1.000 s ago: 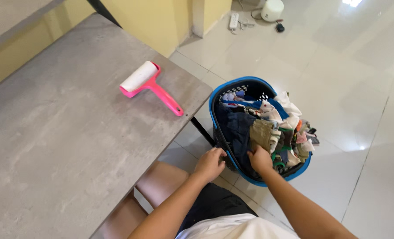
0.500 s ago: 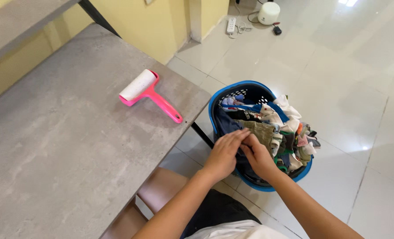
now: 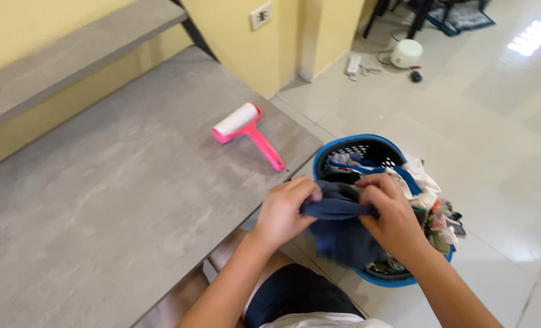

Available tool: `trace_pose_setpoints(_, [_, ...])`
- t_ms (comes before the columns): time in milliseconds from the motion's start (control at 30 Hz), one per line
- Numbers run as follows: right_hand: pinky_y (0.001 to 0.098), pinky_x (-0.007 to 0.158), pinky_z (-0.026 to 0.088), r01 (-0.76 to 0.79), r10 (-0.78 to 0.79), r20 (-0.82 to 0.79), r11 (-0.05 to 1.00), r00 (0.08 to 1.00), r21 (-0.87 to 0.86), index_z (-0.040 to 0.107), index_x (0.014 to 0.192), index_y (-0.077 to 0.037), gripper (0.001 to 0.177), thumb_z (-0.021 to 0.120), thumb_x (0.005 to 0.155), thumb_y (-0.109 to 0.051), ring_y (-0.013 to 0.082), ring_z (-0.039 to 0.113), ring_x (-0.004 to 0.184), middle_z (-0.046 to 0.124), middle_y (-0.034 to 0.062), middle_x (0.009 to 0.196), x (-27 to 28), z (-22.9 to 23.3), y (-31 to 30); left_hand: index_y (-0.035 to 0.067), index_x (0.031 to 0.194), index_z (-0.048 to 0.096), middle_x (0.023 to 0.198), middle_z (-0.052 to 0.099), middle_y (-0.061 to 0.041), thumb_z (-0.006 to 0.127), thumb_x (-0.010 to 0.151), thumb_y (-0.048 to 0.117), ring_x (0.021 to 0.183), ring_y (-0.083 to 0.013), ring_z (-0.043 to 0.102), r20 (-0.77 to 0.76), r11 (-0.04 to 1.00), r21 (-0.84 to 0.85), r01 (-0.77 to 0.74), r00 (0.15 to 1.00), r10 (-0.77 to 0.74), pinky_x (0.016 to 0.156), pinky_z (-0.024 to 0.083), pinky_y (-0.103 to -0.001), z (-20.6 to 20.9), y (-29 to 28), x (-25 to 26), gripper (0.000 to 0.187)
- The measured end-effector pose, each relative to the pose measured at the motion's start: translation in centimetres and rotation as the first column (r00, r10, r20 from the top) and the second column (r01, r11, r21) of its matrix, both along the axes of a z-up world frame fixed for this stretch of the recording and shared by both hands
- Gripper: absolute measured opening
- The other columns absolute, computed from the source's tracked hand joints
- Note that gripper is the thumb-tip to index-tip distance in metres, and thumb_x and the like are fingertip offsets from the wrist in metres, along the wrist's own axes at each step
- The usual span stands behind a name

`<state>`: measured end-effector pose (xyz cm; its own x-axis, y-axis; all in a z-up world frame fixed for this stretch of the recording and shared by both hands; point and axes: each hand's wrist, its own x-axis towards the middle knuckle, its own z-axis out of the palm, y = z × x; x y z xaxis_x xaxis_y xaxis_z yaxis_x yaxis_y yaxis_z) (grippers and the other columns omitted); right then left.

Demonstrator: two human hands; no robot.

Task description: The person uses a pink lint roller to remove lint from several garments laid on a table. They roll the sticky roller over a black tank top, a brown tank top, a blue t-shirt, beige shorts, black shorts, and a green tank top, flipping items as needed to treat both sides.

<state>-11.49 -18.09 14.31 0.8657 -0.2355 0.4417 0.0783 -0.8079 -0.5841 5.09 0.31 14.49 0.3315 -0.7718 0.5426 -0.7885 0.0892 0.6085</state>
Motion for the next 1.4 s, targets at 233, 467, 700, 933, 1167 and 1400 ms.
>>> trace_pose_setpoints(233, [0.0382,0.086,0.053,0.05,0.027,-0.306,0.969,0.952,0.241,0.051,0.119,-0.004,0.06,0.072,0.065,0.008,0.0304,0.07,0.096,0.069,0.0135,0.097,2.4,0.3,3.1,0.011,0.087,0.055,0.081,0.062,-0.006,0.081,0.073,0.018,0.078,-0.0291,0.063,0.17,0.985,0.173,-0.01,0.985,-0.02,0.075,0.048,-0.043,1.7,8.0,-2.4,0.03])
trace_pose_setpoints(467, [0.0342,0.065,0.055,0.0,0.008,-0.414,1.0,0.91,0.02,0.062,0.085,-0.003,0.039,0.093,0.066,-0.016,0.0227,0.065,0.071,0.068,0.0096,0.076,2.5,3.0,2.8,0.015,0.095,0.063,0.102,0.071,-0.004,0.07,0.08,0.011,0.102,-0.0241,0.068,0.499,0.525,0.705,-0.477,0.86,0.111,0.088,0.051,-0.04,0.4,14.7,-3.2,0.017])
trace_pose_setpoints(700, [0.0286,0.066,0.056,-0.241,0.295,-0.359,0.952,0.886,0.189,0.067,0.095,-0.009,0.036,0.088,0.068,-0.02,0.0141,0.065,0.075,0.068,0.0031,0.081,2.0,7.2,3.0,0.007,0.084,0.063,0.134,0.068,-0.013,0.078,0.069,0.015,0.125,-0.0318,0.061,0.531,0.855,0.216,-0.472,0.791,0.303,0.109,0.038,-0.051,3.1,21.9,-4.6,0.022])
trace_pose_setpoints(933, [0.0299,0.078,0.057,-0.331,0.338,-0.128,0.941,0.932,0.074,0.068,0.103,-0.008,0.016,0.069,0.087,-0.006,0.0148,0.068,0.09,0.075,0.0029,0.094,5.8,9.9,6.3,0.009,0.13,0.056,0.101,0.068,-0.016,0.084,0.084,0.014,0.089,-0.0209,0.067,-0.41,0.76,0.407,-0.506,0.643,0.648,0.077,0.058,-0.035,8.1,27.3,-5.9,0.054])
trace_pose_setpoints(1167, [0.0238,0.08,0.046,-0.453,0.356,0.331,0.843,0.874,0.29,0.057,0.116,-0.006,0.01,0.061,0.106,-0.006,0.0094,0.056,0.087,0.062,0.004,0.102,10.4,6.9,9.7,0.003,0.101,0.075,0.091,0.071,-0.003,0.087,0.074,0.016,0.084,-0.0101,0.066,-0.085,0.797,0.33,-0.505,0.825,0.558,0.075,0.053,-0.028,12.0,34.9,-6.8,0.032])
trace_pose_setpoints(1400, [0.0271,0.077,0.052,-0.52,0.525,-0.036,0.848,0.85,0.099,0.061,0.107,-0.008,0.015,0.067,0.094,-0.013,0.0119,0.062,0.088,0.067,0.003,0.091,12.9,7.1,11.3,0.001,0.095,0.071,0.072,0.059,-0.004,0.069,0.093,0.016,0.069,-0.0096,0.051,-0.333,0.608,0.202,-0.767,0.531,0.78,0.06,0.045,-0.027,10.3,38.7,-7.9,0.015])
